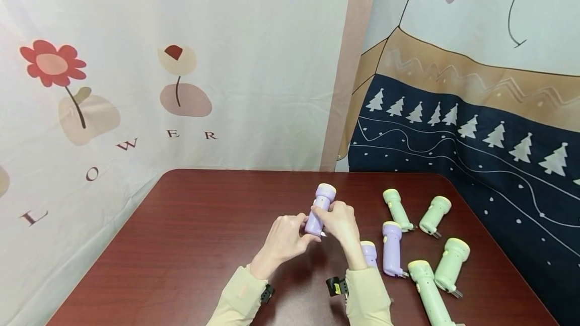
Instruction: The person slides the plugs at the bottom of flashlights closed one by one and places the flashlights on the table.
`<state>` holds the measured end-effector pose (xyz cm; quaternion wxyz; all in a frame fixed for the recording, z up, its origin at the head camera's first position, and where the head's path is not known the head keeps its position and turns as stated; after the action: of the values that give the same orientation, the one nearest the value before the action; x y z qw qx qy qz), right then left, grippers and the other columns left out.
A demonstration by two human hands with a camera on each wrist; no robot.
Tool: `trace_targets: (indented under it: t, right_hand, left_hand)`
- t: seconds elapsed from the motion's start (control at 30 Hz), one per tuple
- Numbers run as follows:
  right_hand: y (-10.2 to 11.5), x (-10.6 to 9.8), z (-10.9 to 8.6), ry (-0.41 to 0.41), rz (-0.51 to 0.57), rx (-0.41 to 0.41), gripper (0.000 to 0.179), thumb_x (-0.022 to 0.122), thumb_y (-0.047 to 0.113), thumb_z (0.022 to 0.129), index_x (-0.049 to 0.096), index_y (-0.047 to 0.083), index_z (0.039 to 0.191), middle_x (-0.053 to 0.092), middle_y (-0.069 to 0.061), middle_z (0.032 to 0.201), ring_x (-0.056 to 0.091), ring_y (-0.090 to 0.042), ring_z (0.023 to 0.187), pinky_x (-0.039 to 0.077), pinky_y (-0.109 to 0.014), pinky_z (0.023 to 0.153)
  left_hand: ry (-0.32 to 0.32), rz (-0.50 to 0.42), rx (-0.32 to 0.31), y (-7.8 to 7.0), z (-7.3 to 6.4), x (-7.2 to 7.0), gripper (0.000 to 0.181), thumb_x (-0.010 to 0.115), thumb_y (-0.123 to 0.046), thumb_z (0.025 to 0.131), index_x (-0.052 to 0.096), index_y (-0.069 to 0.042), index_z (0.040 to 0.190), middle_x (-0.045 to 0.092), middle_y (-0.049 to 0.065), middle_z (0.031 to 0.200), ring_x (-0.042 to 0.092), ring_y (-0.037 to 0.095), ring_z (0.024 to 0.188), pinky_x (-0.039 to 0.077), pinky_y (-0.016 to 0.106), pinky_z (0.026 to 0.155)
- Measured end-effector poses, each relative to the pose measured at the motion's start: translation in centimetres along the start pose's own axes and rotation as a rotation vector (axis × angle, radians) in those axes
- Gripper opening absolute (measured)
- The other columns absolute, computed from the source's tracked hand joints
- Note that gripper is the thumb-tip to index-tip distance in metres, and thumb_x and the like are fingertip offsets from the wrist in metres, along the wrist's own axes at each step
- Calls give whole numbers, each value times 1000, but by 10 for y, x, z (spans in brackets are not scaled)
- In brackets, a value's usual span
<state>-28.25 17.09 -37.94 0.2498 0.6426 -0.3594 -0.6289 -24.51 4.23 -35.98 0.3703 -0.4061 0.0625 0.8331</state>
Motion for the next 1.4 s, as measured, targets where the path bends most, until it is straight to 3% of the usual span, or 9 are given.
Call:
trace_targets:
  t: [0.4, 0.73, 1.4]
  right_hand:
    - [1, 2, 0, -6, -1, -10, 40, 65, 33, 85, 62, -6, 92, 67, -15, 79, 61, -13, 56, 56, -33, 60]
    - [1, 3, -1, -1, 6, -12, 40, 65, 32, 86, 61, -7, 94, 67, -19, 84, 62, -13, 58, 57, -34, 61]
    - [-1, 6, 1, 21, 7, -5, 41, 64, 31, 87, 60, -8, 96, 68, -21, 87, 65, -14, 59, 57, -36, 65]
  left_hand:
    - [42, 10, -11, 3, -1, 3, 33, 79, -38, 70, 62, -10, 74, 47, -3, 50, 39, 7, 43, 26, 16, 43]
    - [46, -10, 26, 1, -2, 3, 29, 79, -32, 73, 62, -9, 76, 49, -2, 51, 37, 6, 44, 24, 14, 45]
    - [104, -34, 13, 2, -2, 5, 23, 76, -26, 77, 63, -7, 81, 58, 0, 59, 51, 11, 49, 36, 19, 47]
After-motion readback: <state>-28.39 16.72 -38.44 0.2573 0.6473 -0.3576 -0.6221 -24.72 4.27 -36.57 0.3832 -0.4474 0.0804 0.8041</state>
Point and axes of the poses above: each hand's wrist, its own z-axis towards the middle knuckle, its own x-axis out of the palm, y = z × x, the point moved 9 cm from there along z, towards the middle knuckle
